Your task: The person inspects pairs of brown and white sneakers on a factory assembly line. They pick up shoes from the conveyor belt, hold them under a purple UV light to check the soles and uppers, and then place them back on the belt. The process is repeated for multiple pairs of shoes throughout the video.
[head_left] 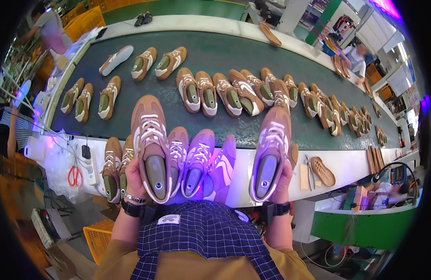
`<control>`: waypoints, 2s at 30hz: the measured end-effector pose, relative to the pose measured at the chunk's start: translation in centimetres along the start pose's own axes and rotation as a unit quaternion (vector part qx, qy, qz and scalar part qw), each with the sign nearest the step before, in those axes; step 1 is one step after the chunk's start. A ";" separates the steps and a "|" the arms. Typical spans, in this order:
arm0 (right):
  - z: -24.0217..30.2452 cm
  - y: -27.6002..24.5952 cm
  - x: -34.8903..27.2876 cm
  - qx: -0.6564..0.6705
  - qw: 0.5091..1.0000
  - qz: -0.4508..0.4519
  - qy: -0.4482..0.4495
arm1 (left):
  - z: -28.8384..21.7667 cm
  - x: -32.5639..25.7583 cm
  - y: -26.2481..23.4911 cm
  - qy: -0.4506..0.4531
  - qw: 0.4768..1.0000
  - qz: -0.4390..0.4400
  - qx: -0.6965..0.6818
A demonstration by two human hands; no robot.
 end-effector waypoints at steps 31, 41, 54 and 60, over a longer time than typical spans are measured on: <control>-1.7 9.8 -0.1 0.048 0.998 0.026 -0.015 | 4.0 1.5 3.1 0.104 0.985 -0.053 -0.126; -2.0 9.0 -0.4 0.053 0.998 -0.031 -0.007 | 5.1 1.9 2.8 0.086 0.986 -0.064 -0.125; -2.8 7.7 0.0 0.037 0.998 -0.043 -0.011 | 6.1 2.3 2.2 0.080 0.987 -0.077 -0.113; -3.0 7.1 0.1 0.029 0.999 -0.044 -0.007 | 6.6 2.5 1.8 0.062 0.988 -0.081 -0.116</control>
Point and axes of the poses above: each hand's wrist, its own x-axis towards the middle knuckle, its own y-axis out of the palm, z = x × y, the point moved 8 cm from there along x, towards the middle knuckle, and after that the axes turned 13 degrees about -x, right-handed, at the moved point
